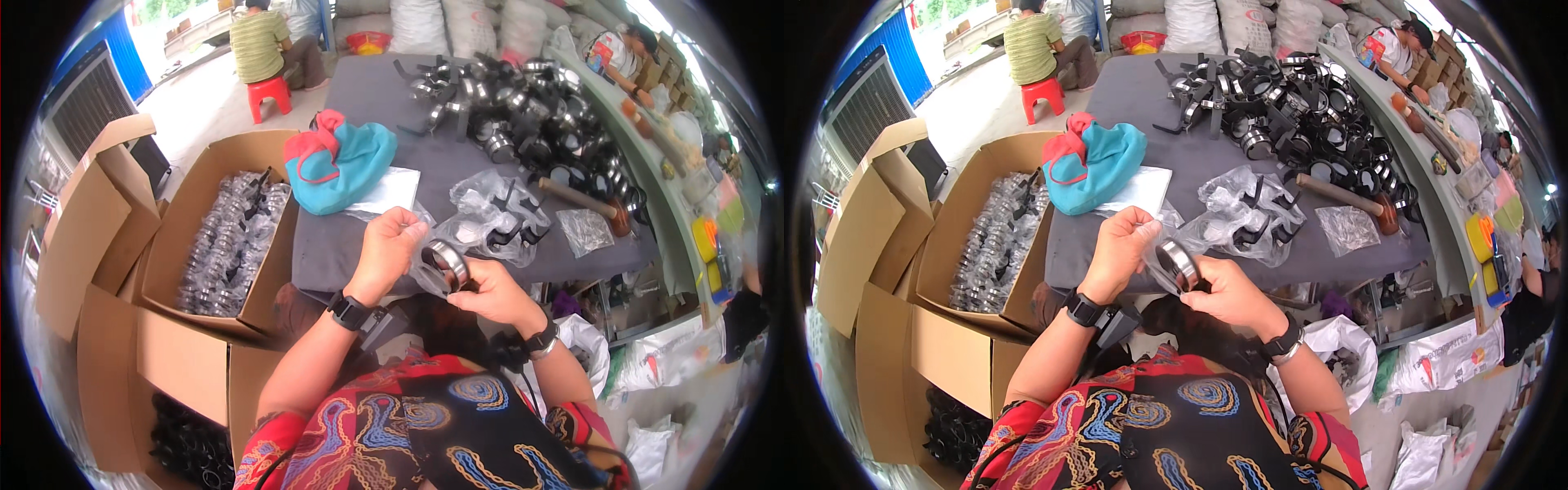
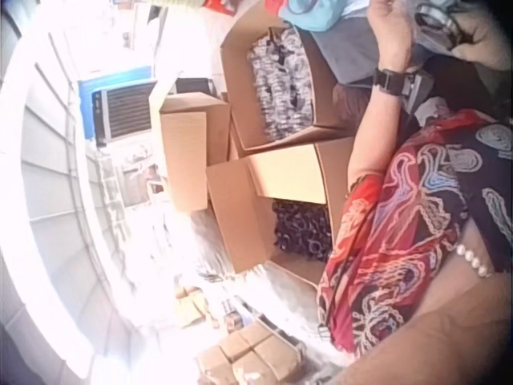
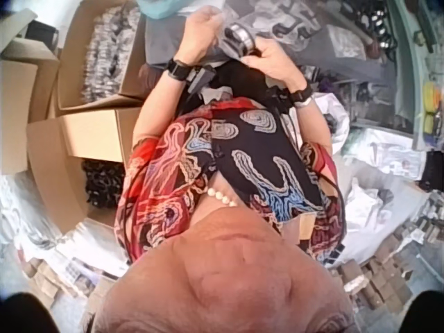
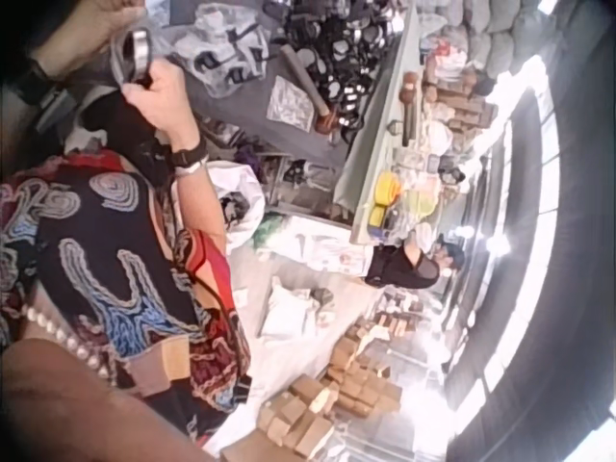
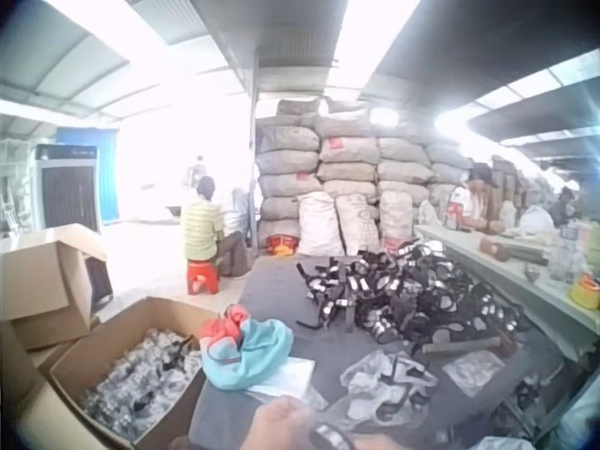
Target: Inspecting and bagging small circular metal and plastic manufacturing components in a factory setting.
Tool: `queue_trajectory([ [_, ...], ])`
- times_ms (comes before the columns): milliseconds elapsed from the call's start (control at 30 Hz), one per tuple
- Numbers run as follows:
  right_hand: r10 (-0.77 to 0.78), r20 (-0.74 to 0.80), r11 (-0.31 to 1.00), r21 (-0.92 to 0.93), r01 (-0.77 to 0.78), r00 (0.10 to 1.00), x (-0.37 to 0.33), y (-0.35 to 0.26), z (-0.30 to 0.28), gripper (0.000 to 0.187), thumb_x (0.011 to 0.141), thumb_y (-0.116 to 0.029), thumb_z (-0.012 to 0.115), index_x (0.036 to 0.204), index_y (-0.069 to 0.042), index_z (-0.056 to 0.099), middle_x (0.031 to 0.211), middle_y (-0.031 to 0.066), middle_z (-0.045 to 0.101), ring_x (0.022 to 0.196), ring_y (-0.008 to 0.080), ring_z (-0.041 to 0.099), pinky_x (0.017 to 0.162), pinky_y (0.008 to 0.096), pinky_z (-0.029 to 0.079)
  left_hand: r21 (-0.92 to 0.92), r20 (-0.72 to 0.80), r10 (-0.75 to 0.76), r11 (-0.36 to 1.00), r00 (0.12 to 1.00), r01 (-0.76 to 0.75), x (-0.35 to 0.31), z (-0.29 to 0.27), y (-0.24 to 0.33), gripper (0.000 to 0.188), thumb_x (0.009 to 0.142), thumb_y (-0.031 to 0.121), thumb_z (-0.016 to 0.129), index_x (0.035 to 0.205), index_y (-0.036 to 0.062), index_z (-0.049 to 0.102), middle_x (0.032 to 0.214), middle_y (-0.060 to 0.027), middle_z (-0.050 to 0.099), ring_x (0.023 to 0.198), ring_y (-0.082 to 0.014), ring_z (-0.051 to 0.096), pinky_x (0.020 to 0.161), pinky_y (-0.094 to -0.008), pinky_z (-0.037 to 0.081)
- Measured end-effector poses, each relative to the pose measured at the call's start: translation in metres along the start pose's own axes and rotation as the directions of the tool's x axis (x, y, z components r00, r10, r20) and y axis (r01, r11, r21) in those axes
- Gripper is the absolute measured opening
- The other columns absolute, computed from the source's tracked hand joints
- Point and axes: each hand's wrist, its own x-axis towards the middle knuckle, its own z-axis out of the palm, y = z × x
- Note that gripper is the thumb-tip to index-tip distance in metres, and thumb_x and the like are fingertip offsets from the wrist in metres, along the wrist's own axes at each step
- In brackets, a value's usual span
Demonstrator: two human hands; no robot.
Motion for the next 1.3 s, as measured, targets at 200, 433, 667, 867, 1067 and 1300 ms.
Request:
queue_trajectory([
  [200,-0.081,0.041,0.925,-0.368,0.09,0.996,0.006,-0.004,-0.001,0.011,0.071,-0.004,0.059,0.076,0.003,0.053,0.082,0.0135,0.053,0.065,0.0249,0.053,0.06,0.0322,0.043,0.376,-0.041,0.348,0.874,0.936,-0.308,-0.009,0.01,-0.01,0.009,0.082,0.004,0.061,0.083,-0.0007,0.053,0.061,-0.0154,0.059,0.052,-0.018,0.056,0.053,-0.0337,0.046],
  [433,-0.105,0.175,0.744,-0.64,0.194,0.979,-0.003,-0.013,0.011,0.014,0.071,-0.008,0.06,0.078,0.004,0.055,0.108,0.0209,0.057,0.078,0.037,0.06,0.066,0.0392,0.049,0.478,-0.085,0.385,0.825,0.919,-0.302,-0.004,0.009,-0.012,0.011,0.082,0.002,0.062,0.077,0.0,0.052,0.055,-0.0023,0.052,0.052,-0.0049,0.043,0.048,-0.0248,0.038],
  [667,-0.136,-0.054,0.919,-0.379,0.106,0.989,-0.005,0.001,0.008,0.02,0.069,-0.007,0.065,0.084,0.003,0.057,0.086,0.0137,0.057,0.072,0.0266,0.059,0.067,0.0345,0.047,0.502,-0.055,0.373,0.812,0.926,-0.298,-0.008,0.006,-0.007,0.011,0.081,0.001,0.062,0.077,-0.0001,0.052,0.053,0.0012,0.045,0.051,-0.0042,0.039,0.047,-0.0232,0.035],
  [867,0.104,-0.234,0.927,0.376,-0.009,0.967,-0.031,0.002,-0.007,0.044,0.073,0.002,0.07,0.115,0.0,0.059,0.095,-0.0007,0.064,0.082,0.0105,0.059,0.076,0.0267,0.049,0.321,-0.085,0.233,0.927,0.969,-0.195,-0.001,0.005,-0.009,0.012,0.086,0.006,0.06,0.076,0.0004,0.055,0.059,0.0059,0.047,0.056,-0.0012,0.038,0.047,-0.021,0.032],
  [1067,0.037,-0.121,0.832,0.553,0.037,0.992,-0.019,0.012,0.009,0.041,0.073,0.001,0.072,0.113,-0.002,0.061,0.106,0.0007,0.064,0.097,0.0103,0.058,0.086,0.0279,0.046,0.31,-0.059,0.326,0.904,0.944,-0.293,0.0,0.022,-0.021,0.024,0.089,0.011,0.059,0.068,0.0004,0.054,0.056,0.0046,0.047,0.056,-0.0022,0.039,0.047,-0.023,0.034],
  [1300,0.066,-0.157,0.827,0.56,0.033,0.985,-0.012,0.019,0.011,0.03,0.076,0.001,0.07,0.105,-0.001,0.062,0.094,0.0041,0.066,0.085,0.0121,0.062,0.075,0.0261,0.051,0.093,-0.053,0.058,0.994,0.997,-0.053,-0.002,0.024,-0.022,0.033,0.09,0.013,0.056,0.059,0.0032,0.052,0.055,0.005,0.049,0.053,-0.0015,0.038,0.045,-0.0226,0.032],
])
